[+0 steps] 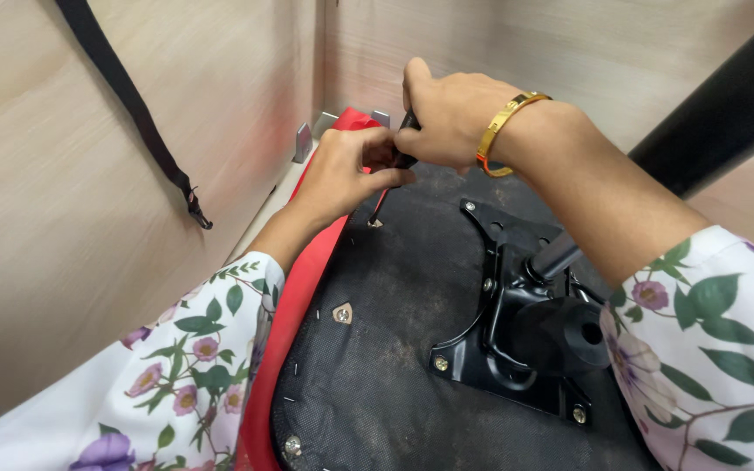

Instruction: The person uses a screwdriver to tighten screws on the underside of a black chair seat. They repeatedly insert the screwdriver, turn it clockwise, and reposition it to secure multiple fasteners along the seat edge.

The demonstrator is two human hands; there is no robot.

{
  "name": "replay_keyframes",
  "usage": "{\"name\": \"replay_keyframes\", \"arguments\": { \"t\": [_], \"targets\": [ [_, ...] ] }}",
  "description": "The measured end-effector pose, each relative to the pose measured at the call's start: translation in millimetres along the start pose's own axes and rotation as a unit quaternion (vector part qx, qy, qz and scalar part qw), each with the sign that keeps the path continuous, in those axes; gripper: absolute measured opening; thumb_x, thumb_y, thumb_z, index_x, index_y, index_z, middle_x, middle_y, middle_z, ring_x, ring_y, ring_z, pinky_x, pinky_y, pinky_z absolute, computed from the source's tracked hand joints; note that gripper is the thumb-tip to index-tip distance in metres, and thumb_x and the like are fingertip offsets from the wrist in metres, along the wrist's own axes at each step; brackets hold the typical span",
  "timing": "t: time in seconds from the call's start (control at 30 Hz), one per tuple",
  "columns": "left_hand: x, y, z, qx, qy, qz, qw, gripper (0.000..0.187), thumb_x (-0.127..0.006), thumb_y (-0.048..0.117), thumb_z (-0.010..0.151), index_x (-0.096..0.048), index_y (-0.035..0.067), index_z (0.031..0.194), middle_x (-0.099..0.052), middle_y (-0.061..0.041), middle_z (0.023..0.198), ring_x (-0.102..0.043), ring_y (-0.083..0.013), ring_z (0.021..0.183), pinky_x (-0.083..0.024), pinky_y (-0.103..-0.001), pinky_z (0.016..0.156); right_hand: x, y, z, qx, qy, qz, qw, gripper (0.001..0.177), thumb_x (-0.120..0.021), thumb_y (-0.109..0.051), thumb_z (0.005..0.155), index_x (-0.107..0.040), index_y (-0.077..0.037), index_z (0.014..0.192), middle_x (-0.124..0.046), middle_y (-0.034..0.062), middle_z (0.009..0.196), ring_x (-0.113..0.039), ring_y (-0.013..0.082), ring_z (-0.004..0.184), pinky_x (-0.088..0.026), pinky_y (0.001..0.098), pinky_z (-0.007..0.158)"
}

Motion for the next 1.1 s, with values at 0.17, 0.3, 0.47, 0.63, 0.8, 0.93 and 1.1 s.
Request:
{"name": "replay_keyframes", "arguments": {
  "t": [0.17, 0.3, 0.47, 0.63, 0.8, 0.93, 1.1],
  "targets": [
    [4, -3, -11, 0.009, 0.005, -0.044, 0.999, 0.034, -0.081, 0.012, 0.083, -0.073, -0.001, 0.114, -0.079, -0.006, 0.098, -0.077, -0.0136, 0.093, -0.061, -0.030, 0.088, 0, -10, -4, 0.018, 0.000, -0.008, 1.000, 0.049, -0.057, -0.040, 0.098, -0.047, 0.004, 0.117, -0.071, 0.0191, 0.066, -0.073, 0.0362, 0.074, -0.056, 0.0481, 0.070],
    [1, -4, -10, 0.004, -0.001, 0.014, 1.000, 0.038, -0.081, 0.017, 0.084, -0.069, 0.000, 0.115, -0.076, -0.006, 0.097, -0.075, -0.0136, 0.091, -0.060, -0.030, 0.086, -3, -8, 1, -0.030, 0.019, 0.000, 0.999, 0.059, -0.058, -0.051, 0.100, -0.050, 0.005, 0.117, -0.072, 0.0189, 0.063, -0.075, 0.0331, 0.077, -0.056, 0.0451, 0.075],
    [-37, -29, -7, 0.133, 0.080, -0.081, 0.985, 0.035, -0.075, 0.028, 0.090, -0.070, 0.004, 0.115, -0.076, -0.004, 0.097, -0.070, -0.0125, 0.087, -0.054, -0.031, 0.078, -4, -8, 0, -0.073, 0.073, 0.003, 0.995, 0.059, -0.061, -0.052, 0.097, -0.057, 0.004, 0.115, -0.072, 0.0177, 0.068, -0.075, 0.0331, 0.080, -0.058, 0.0461, 0.077],
    [-54, -52, 6, 0.096, 0.083, -0.122, 0.984, 0.025, -0.072, 0.024, 0.092, -0.071, 0.003, 0.105, -0.076, 0.001, 0.095, -0.071, -0.0077, 0.089, -0.054, -0.027, 0.078, -5, -8, -6, -0.018, 0.125, -0.027, 0.992, 0.057, -0.060, -0.055, 0.098, -0.057, 0.001, 0.111, -0.072, 0.0199, 0.076, -0.071, 0.0398, 0.082, -0.055, 0.0505, 0.076],
    [-49, -80, -5, 0.190, 0.098, -0.156, 0.964, 0.012, -0.061, 0.012, 0.090, -0.062, 0.001, 0.090, -0.062, -0.002, 0.075, -0.059, -0.0137, 0.067, -0.047, -0.032, 0.056, -14, -22, -14, 0.045, 0.090, -0.013, 0.995, 0.049, -0.059, -0.046, 0.097, -0.043, -0.005, 0.119, -0.072, 0.0237, 0.084, -0.071, 0.0454, 0.078, -0.055, 0.0540, 0.068],
    [-38, -74, -14, 0.159, 0.104, -0.200, 0.961, 0.009, -0.060, 0.012, 0.089, -0.061, 0.003, 0.092, -0.062, 0.000, 0.074, -0.062, -0.0136, 0.066, -0.051, -0.031, 0.058, -16, -34, -14, 0.041, 0.094, -0.026, 0.994, 0.049, -0.057, -0.055, 0.098, -0.045, -0.012, 0.118, -0.073, 0.0223, 0.084, -0.070, 0.0454, 0.080, -0.055, 0.0556, 0.067],
    [-23, -60, -9, 0.181, 0.096, 0.042, 0.978, 0.021, -0.071, 0.020, 0.093, -0.068, 0.000, 0.095, -0.071, -0.009, 0.078, -0.071, -0.0177, 0.073, -0.052, -0.036, 0.066, -12, -35, -6, 0.010, 0.189, -0.041, 0.981, 0.052, -0.061, -0.060, 0.095, -0.053, -0.010, 0.109, -0.071, 0.0228, 0.081, -0.070, 0.0449, 0.077, -0.055, 0.0536, 0.064]
  ]
}}
Point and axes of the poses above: each hand's wrist, its own z-axis towards the middle knuckle, its own x-axis out of the back of the hand, y = z × x, the point moved 6 cm from there along z, towards the middle knuckle
